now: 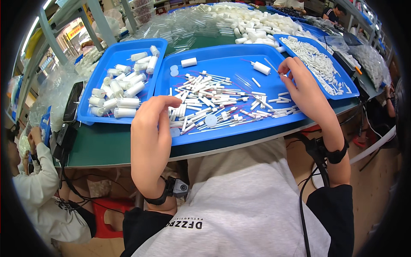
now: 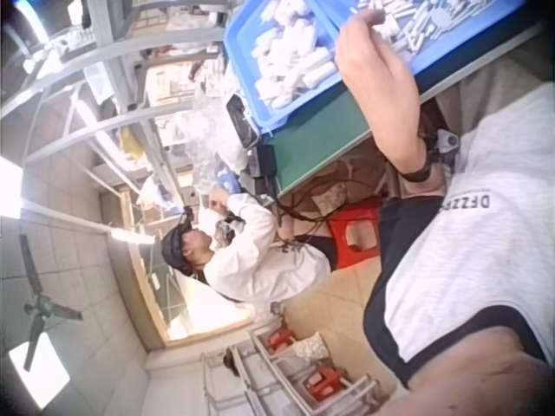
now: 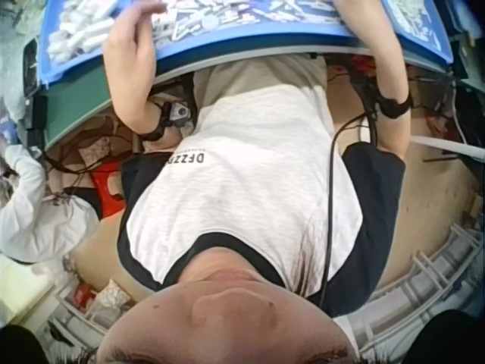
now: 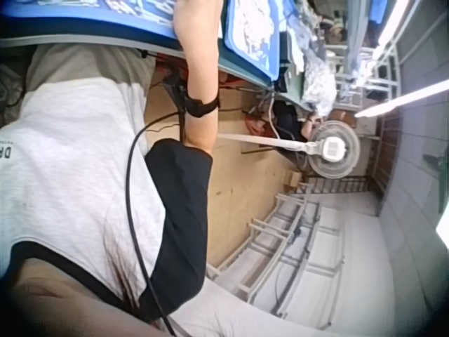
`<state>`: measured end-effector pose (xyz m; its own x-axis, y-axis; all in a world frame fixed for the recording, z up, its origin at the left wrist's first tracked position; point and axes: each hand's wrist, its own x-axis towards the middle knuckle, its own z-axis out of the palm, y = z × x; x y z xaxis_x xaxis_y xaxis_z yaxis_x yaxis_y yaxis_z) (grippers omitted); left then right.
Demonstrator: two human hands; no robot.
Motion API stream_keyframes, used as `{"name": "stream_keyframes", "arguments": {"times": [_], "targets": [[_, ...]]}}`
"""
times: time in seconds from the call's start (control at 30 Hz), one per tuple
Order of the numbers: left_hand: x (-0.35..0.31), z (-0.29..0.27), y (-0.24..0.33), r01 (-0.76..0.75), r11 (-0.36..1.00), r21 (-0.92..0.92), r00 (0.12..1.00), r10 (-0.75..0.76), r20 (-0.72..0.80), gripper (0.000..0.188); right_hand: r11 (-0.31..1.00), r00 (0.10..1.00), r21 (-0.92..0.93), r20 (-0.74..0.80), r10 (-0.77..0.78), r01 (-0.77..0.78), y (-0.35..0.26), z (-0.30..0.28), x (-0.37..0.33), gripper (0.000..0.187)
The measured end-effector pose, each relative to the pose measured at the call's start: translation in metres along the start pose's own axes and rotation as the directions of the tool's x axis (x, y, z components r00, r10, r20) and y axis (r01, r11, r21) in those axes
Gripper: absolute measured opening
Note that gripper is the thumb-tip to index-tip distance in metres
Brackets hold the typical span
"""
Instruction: The person assembles components by hand, inserting a heating element through a white plastic disc and then sliding a white cylindrical sleeve over them. They repeat this process with another disc and element before placing the finished assemblies onto a blue tray.
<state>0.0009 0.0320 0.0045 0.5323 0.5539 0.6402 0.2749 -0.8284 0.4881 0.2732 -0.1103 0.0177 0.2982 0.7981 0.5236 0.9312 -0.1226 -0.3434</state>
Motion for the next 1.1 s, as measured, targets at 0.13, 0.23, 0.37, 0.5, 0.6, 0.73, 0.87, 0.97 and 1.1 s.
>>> {"name": "stream_keyframes", "arguments": {"times": [0.13,0.23,0.37,0.5,0.6,0.73,0.87,0.97,1.1], "targets": [[0.005,0.002,0.002,-0.06,0.998,0.004,0.995,0.06,0.085,0.015,0.993,0.999,0.121,-0.039,-0.007,0.011,-0.005,0.001,-0.001,0.011],[0.013,0.002,0.0,-0.099,0.977,-0.191,0.965,0.141,0.22,0.019,0.986,1.0,0.168,-0.025,0.007,-0.003,-0.016,-0.002,0.0,0.01],[0.019,-0.002,0.0,-0.172,0.951,-0.257,0.874,0.267,0.405,0.028,0.97,1.0,0.243,-0.027,0.006,0.0,-0.026,-0.001,-0.001,0.01],[0.019,-0.001,-0.005,-0.278,0.931,-0.238,0.82,0.358,0.447,0.033,0.924,0.999,0.38,0.016,-0.038,0.029,-0.033,-0.001,-0.004,0.011],[0.02,-0.004,-0.006,-0.261,0.942,-0.21,0.802,0.333,0.497,0.032,0.898,0.998,0.44,0.037,-0.055,0.033,-0.037,-0.002,-0.007,0.011],[0.019,-0.004,-0.006,-0.29,0.931,-0.223,0.793,0.364,0.488,0.03,0.839,0.996,0.544,0.067,-0.055,0.01,-0.041,-0.004,-0.01,0.011],[0.013,-0.002,-0.002,-0.224,0.935,-0.276,0.902,0.306,0.305,0.028,0.73,0.996,0.683,0.078,-0.031,-0.031,-0.048,-0.009,-0.012,0.014],[0.011,0.004,0.002,-0.175,0.934,-0.31,0.97,0.217,0.108,0.023,0.624,0.994,0.778,0.111,-0.019,-0.075,-0.054,-0.014,-0.013,0.019],[0.002,0.003,0.017,-0.173,0.866,-0.469,0.985,0.165,-0.059,0.024,0.536,0.993,0.841,0.109,-0.036,-0.073,-0.062,-0.017,-0.019,0.02]]}}
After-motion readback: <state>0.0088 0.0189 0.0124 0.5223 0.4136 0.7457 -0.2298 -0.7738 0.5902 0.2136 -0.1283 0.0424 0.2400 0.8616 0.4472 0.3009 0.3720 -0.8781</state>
